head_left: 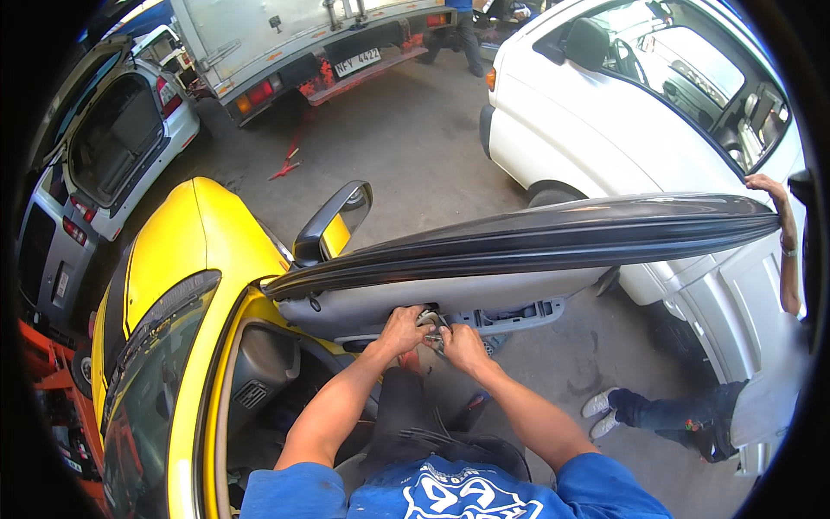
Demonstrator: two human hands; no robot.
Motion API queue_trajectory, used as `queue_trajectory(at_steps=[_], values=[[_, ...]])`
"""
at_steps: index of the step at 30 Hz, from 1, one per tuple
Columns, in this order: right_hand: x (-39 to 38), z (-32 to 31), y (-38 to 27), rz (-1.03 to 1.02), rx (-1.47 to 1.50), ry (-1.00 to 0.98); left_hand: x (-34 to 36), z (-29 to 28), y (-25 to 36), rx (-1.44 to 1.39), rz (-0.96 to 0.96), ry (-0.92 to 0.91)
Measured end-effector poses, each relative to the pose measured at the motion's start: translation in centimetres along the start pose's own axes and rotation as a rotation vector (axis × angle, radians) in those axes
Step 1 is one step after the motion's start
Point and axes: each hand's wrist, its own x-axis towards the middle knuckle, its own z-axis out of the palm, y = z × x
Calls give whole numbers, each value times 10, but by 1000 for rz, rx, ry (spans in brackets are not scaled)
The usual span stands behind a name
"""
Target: The person repairs wiring inside a car door, wraps connections with electrical tape, and then reattaches the door panel and interior handle. The task concludes with the door panel secured in place.
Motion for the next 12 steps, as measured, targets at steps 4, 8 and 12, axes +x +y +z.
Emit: queue_trajectory(at_steps=[4,8,12], values=[[6,17,2,121,43,80,0,5,-8,-98,-63,-33],[8,32,4,188,68,83,-6,21,-22,-44,14,86],[11,33,1,32,-173,77,-6,28,-37,167,46,-75]])
